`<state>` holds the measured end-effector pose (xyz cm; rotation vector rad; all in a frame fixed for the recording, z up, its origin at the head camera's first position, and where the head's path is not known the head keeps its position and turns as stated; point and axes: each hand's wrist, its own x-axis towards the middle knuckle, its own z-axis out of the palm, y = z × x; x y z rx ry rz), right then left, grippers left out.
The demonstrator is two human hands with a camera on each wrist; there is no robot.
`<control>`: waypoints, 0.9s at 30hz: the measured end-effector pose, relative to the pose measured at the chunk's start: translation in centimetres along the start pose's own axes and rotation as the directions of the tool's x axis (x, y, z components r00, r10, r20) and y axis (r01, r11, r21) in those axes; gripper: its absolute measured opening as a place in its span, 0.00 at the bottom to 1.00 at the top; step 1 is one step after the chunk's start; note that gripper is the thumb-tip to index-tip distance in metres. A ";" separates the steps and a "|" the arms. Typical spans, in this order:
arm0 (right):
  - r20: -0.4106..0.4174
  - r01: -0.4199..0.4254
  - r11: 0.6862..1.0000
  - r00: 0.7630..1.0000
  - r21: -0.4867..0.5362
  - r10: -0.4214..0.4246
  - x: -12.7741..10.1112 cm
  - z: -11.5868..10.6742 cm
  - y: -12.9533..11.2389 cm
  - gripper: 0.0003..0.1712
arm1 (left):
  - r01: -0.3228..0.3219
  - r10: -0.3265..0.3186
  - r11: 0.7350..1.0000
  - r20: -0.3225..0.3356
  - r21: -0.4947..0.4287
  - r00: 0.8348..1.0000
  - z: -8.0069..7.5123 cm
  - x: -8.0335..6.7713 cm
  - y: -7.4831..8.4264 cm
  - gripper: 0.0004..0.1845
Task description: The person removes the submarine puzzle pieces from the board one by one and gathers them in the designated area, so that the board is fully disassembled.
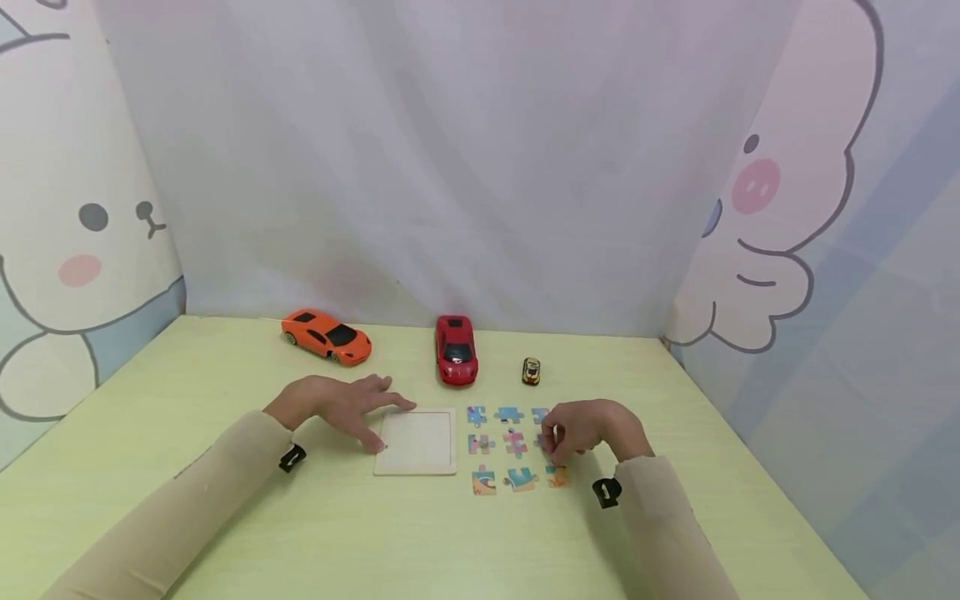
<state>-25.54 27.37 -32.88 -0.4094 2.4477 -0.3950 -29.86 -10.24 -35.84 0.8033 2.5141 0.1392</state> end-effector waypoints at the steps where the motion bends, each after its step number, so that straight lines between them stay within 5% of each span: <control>1: 0.001 -0.001 1.000 1.000 0.006 0.001 0.1 0.0 0.0 0.09 | -0.003 0.003 1.000 0.000 -0.002 1.000 0.0 0.0 0.0 0.40; 18: -0.004 0.071 0.996 0.997 0.062 -0.071 0.3 0.0 -0.4 0.07 | -0.004 0.004 0.998 0.002 -0.066 1.000 0.0 -0.1 -0.6 0.44; 27: -0.052 0.180 0.982 0.983 0.059 -0.177 0.6 0.4 -0.1 0.06 | -0.051 0.050 0.996 -0.010 -0.073 0.999 0.7 0.6 -1.0 0.43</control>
